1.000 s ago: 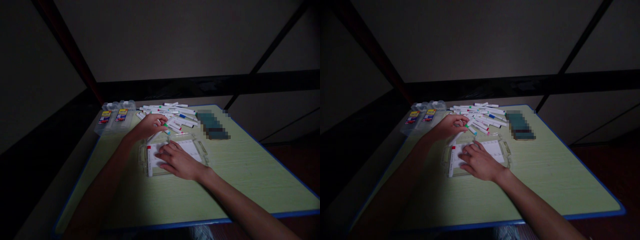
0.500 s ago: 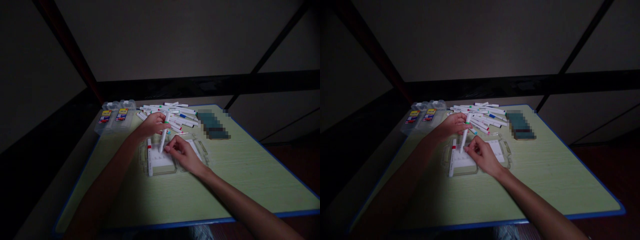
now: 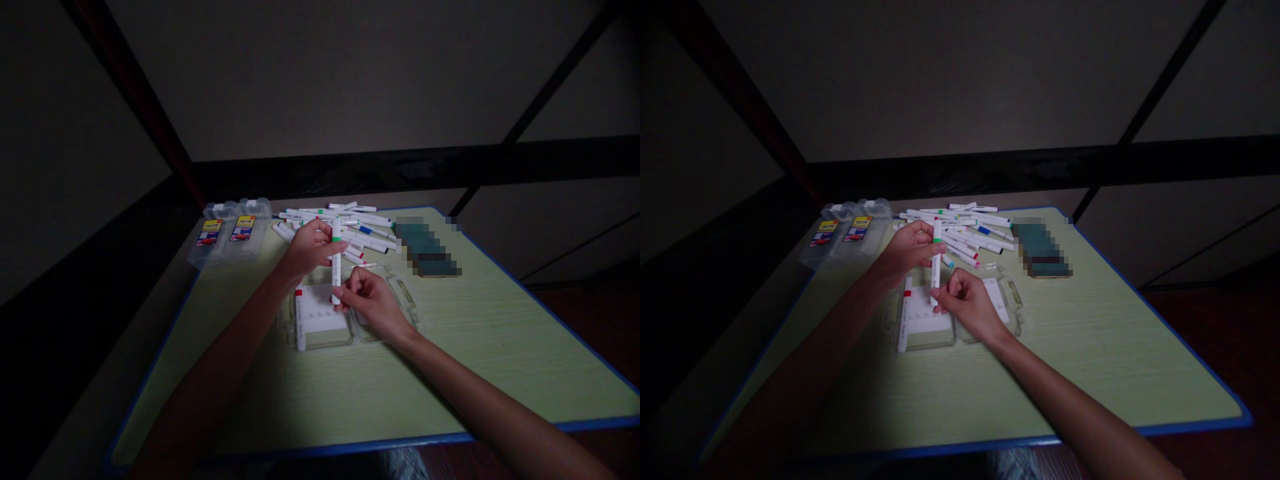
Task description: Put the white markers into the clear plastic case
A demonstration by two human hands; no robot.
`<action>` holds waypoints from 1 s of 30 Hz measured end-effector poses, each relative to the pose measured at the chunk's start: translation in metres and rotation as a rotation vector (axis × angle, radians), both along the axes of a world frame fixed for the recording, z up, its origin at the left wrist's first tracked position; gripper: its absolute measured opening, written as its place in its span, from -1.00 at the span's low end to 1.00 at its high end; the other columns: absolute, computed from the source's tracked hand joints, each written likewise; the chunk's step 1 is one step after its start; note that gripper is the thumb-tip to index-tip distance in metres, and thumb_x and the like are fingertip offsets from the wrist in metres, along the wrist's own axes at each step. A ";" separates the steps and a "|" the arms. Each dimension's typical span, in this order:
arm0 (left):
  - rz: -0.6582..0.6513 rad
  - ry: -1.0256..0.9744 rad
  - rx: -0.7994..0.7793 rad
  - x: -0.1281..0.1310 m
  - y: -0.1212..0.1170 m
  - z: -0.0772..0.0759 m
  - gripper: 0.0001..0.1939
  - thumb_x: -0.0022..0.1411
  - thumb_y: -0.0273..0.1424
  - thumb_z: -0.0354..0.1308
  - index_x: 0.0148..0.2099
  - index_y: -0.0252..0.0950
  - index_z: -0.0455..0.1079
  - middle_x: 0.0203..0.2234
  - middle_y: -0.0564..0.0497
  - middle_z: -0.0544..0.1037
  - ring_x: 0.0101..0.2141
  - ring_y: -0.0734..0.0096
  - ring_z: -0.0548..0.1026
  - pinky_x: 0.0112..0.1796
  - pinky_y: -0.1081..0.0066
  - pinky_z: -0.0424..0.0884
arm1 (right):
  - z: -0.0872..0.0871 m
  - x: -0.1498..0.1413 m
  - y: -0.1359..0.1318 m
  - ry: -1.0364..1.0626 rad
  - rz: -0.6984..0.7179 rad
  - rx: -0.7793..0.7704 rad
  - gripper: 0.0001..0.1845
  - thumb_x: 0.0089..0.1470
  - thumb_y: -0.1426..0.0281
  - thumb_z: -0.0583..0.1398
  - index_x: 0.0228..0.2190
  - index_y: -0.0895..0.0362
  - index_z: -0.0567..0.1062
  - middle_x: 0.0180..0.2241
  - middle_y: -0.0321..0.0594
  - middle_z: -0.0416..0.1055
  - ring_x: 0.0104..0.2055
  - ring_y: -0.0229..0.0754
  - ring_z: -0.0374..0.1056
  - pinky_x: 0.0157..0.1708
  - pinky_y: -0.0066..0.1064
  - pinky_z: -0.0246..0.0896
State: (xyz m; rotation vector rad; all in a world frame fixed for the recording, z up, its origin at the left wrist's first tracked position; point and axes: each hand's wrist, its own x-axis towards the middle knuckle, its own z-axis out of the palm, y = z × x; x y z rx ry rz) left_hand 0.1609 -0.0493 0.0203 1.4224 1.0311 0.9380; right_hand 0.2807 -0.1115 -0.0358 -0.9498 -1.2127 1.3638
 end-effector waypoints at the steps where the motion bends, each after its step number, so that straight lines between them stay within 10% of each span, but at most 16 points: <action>1: 0.000 0.001 0.001 0.000 0.000 0.000 -0.77 -0.07 -0.49 0.16 -0.40 -0.33 0.12 -0.56 0.11 0.37 -0.55 0.60 0.35 -0.53 0.52 0.32 | 0.001 0.000 0.000 0.012 0.003 0.001 -0.53 -0.27 0.20 0.31 -0.68 0.11 0.10 -0.72 -0.49 0.24 -0.67 -0.34 0.31 -0.69 -0.55 0.11; 30: 0.049 -0.080 0.108 -0.009 0.007 0.002 -0.63 -0.09 -0.47 0.17 -0.18 -0.31 0.19 -0.50 0.08 0.39 -0.49 0.53 0.42 -0.53 0.54 0.38 | 0.001 0.001 -0.002 0.055 0.062 0.107 -0.65 -0.08 0.27 0.22 -0.63 0.12 0.16 -0.68 -0.42 0.32 -0.63 -0.40 0.27 -0.63 -0.57 0.10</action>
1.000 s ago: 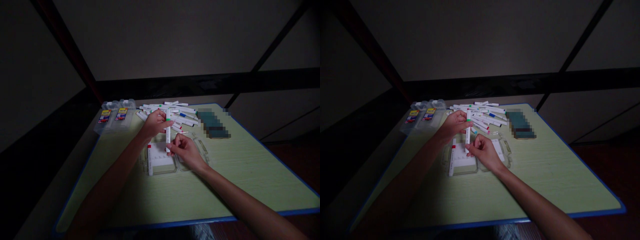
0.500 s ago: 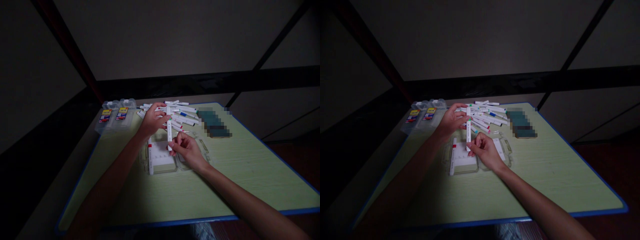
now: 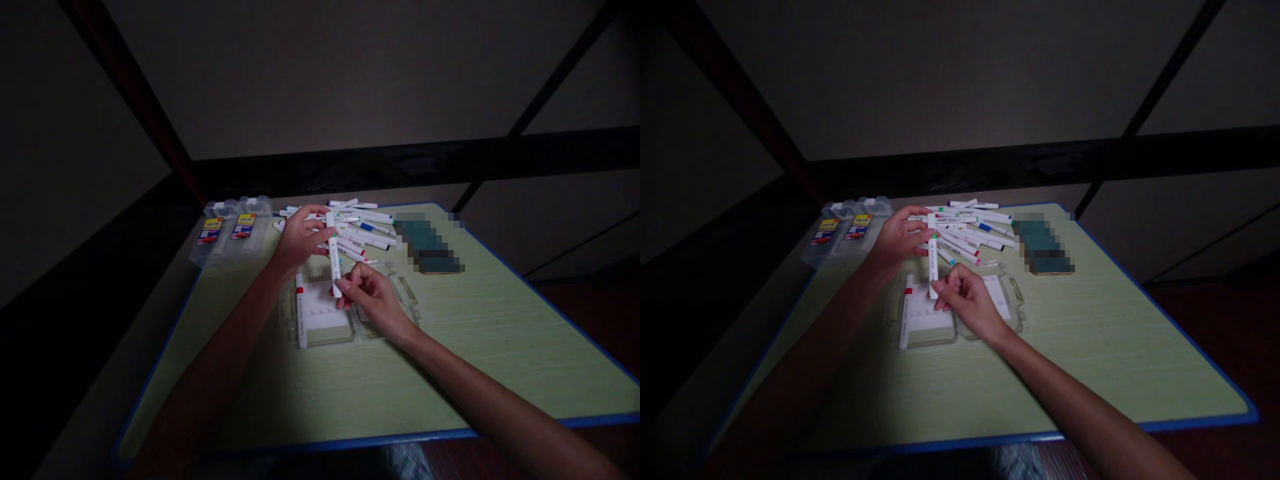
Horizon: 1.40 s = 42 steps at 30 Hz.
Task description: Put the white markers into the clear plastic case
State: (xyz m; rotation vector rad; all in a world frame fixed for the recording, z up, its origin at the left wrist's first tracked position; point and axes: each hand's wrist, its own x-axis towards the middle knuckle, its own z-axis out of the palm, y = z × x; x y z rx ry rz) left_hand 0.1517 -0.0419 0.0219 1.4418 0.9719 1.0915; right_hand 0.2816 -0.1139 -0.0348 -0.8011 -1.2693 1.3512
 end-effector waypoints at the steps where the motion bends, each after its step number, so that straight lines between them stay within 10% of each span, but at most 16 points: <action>1: 0.003 -0.004 -0.002 -0.001 0.001 0.000 -0.63 -0.09 -0.47 0.17 -0.18 -0.32 0.19 -0.50 0.08 0.39 -0.50 0.53 0.42 -0.53 0.54 0.38 | 0.000 0.001 0.000 -0.001 0.019 0.008 -0.67 -0.06 0.28 0.21 -0.62 0.12 0.17 -0.66 -0.40 0.34 -0.61 -0.40 0.28 -0.62 -0.57 0.11; 15: 0.018 0.006 -0.022 -0.005 0.001 0.004 -0.67 -0.06 -0.48 0.16 -0.20 -0.32 0.19 -0.53 0.10 0.39 -0.50 0.52 0.43 -0.51 0.51 0.40 | -0.006 0.005 -0.003 -0.077 0.072 0.150 -0.77 -0.07 0.40 0.22 -0.55 0.12 0.22 -0.55 -0.37 0.31 -0.52 -0.35 0.31 -0.52 -0.51 0.15; 30: -0.023 0.028 -0.024 -0.006 0.002 0.002 -0.69 -0.05 -0.49 0.15 -0.22 -0.30 0.16 -0.55 0.14 0.35 -0.51 0.56 0.42 -0.53 0.55 0.39 | -0.003 0.018 -0.007 -0.993 -0.277 0.806 -0.64 0.14 0.26 0.02 -0.62 0.16 0.28 -0.64 -0.31 0.23 -0.60 -0.33 0.11 -0.55 -0.49 -0.03; 42: 0.038 0.129 -0.005 -0.017 0.007 0.003 -0.85 -0.02 -0.45 0.13 -0.39 -0.34 0.21 -0.46 0.03 0.40 -0.43 0.51 0.40 -0.51 0.52 0.37 | 0.002 0.017 -0.010 -1.287 -0.237 0.870 -0.45 0.20 0.21 -0.14 -0.64 0.16 0.39 -0.68 -0.28 0.31 -0.65 -0.30 0.15 -0.57 -0.41 -0.21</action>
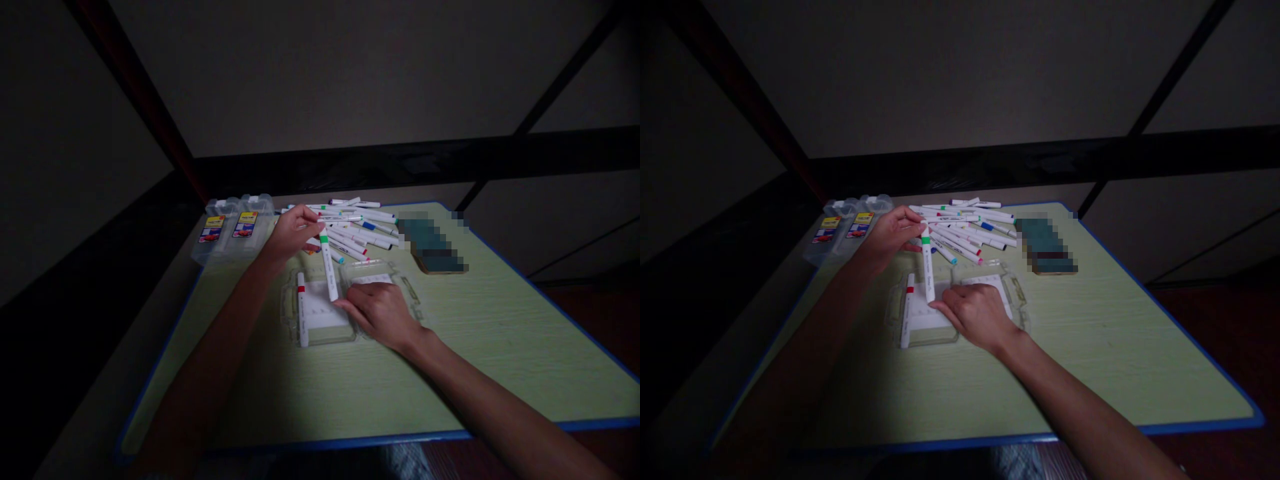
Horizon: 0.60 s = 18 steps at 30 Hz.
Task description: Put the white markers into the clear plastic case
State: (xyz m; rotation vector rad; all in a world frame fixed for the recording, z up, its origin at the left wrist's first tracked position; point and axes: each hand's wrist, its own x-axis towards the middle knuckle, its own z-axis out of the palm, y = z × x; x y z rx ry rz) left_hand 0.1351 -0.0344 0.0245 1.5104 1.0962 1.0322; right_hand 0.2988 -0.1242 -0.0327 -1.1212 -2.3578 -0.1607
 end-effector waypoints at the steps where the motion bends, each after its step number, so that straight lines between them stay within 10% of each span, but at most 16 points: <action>1: 0.010 0.009 0.004 -0.001 0.001 0.000 -0.86 -0.02 -0.44 0.13 -0.41 -0.35 0.21 -0.46 0.02 0.41 -0.43 0.51 0.40 -0.50 0.51 0.37 | 0.000 0.000 0.000 -0.008 0.004 0.000 -0.45 0.20 0.21 -0.15 -0.64 0.16 0.39 -0.68 -0.27 0.31 -0.64 -0.29 0.15 -0.57 -0.41 -0.21; 18: -0.127 0.119 0.066 -0.022 0.028 -0.025 -0.76 -0.14 -0.34 0.21 -0.62 -0.38 0.26 -0.64 0.09 0.37 -0.55 0.60 0.32 -0.47 0.53 0.21 | 0.000 -0.011 -0.010 -0.052 0.142 0.065 -0.53 0.20 0.28 -0.09 -0.62 0.15 0.40 -0.68 -0.29 0.32 -0.64 -0.29 0.16 -0.55 -0.36 -0.16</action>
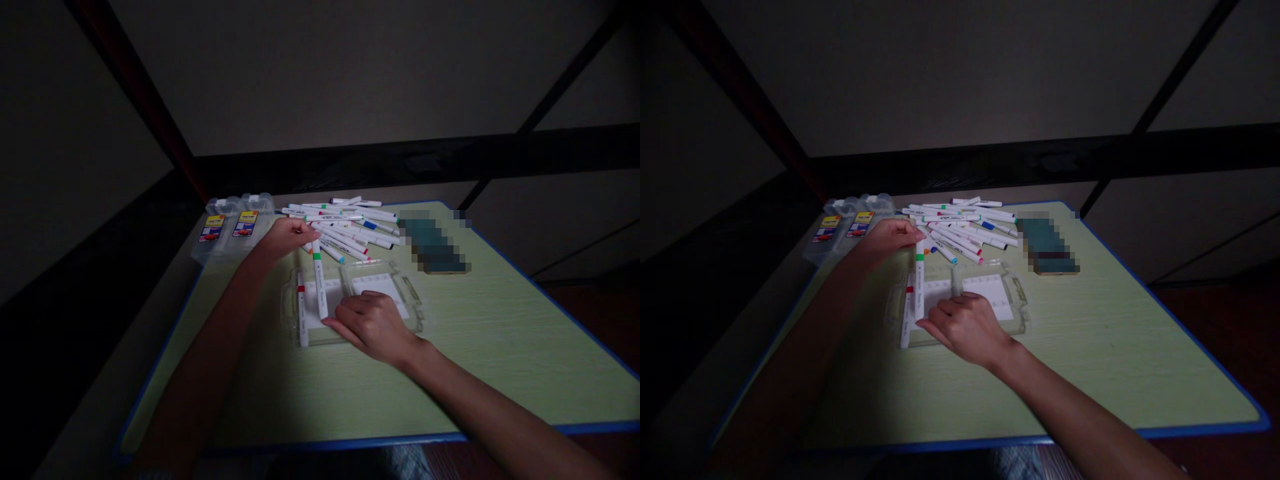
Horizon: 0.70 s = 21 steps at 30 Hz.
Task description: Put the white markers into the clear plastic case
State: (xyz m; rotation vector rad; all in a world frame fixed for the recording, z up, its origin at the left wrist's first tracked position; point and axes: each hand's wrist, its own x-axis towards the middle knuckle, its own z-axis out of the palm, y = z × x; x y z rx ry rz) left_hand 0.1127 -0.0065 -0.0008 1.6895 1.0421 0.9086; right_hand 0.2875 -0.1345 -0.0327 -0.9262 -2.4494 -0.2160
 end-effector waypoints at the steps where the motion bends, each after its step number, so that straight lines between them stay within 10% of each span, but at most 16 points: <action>1: -0.002 0.004 0.000 -0.001 0.000 0.000 -0.76 -0.16 -0.34 0.22 -0.62 -0.38 0.27 -0.63 0.08 0.38 -0.53 0.59 0.33 -0.45 0.52 0.22 | 0.000 0.000 0.000 -0.005 0.007 -0.005 -0.52 0.20 0.28 -0.09 -0.62 0.15 0.40 -0.67 -0.29 0.32 -0.63 -0.29 0.17 -0.56 -0.35 -0.17; 21: -0.040 0.336 -0.168 -0.014 0.004 -0.014 -0.81 -0.21 -0.37 0.24 -0.64 -0.38 0.33 -0.77 0.14 0.29 -0.66 0.59 0.22 -0.61 0.53 0.08 | -0.003 -0.012 -0.008 -0.122 0.008 -0.182 -0.58 0.19 0.29 -0.08 -0.57 0.16 0.40 -0.62 -0.28 0.37 -0.60 -0.30 0.23 -0.55 -0.37 -0.18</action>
